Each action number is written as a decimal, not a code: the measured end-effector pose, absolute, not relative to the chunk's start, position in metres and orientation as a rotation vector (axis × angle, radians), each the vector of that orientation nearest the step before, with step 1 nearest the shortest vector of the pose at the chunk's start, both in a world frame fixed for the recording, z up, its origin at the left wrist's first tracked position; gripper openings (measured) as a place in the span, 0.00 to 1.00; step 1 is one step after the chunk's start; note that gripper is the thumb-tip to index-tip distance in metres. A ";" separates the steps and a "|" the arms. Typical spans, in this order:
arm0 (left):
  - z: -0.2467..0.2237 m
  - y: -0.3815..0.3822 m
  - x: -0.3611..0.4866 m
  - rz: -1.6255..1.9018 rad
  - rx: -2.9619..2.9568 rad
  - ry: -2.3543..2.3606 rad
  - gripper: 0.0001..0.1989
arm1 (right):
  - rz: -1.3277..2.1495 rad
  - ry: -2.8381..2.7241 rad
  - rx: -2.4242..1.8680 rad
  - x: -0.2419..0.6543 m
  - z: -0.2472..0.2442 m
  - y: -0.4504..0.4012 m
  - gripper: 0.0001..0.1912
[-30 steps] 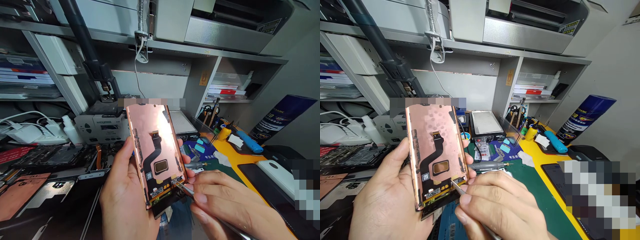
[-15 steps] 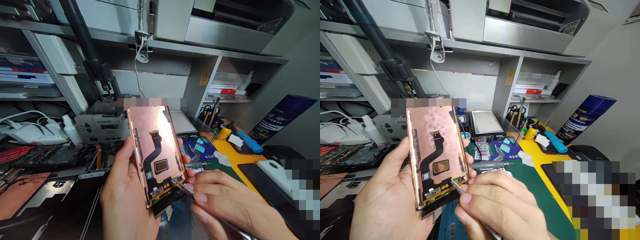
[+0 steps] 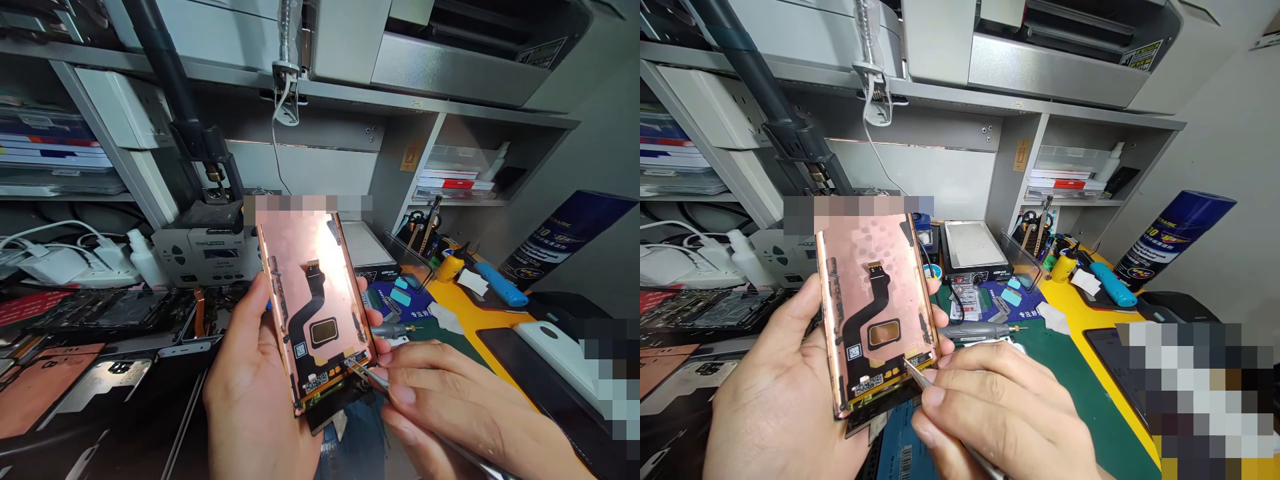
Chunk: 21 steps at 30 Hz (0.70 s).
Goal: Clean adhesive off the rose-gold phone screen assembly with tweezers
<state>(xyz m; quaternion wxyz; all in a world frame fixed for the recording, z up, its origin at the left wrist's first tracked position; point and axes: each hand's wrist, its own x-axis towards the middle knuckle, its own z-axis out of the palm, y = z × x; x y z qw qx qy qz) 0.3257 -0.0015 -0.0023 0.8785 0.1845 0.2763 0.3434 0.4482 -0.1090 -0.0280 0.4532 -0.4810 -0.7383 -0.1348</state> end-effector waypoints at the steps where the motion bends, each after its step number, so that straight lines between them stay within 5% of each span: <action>1: -0.002 -0.002 0.326 0.714 0.393 0.601 0.27 | -0.332 -1.839 -1.186 0.449 -0.028 -0.110 0.11; 21: -0.005 -0.001 0.323 0.686 0.413 0.608 0.33 | -0.391 -1.821 -1.223 0.448 -0.026 -0.112 0.08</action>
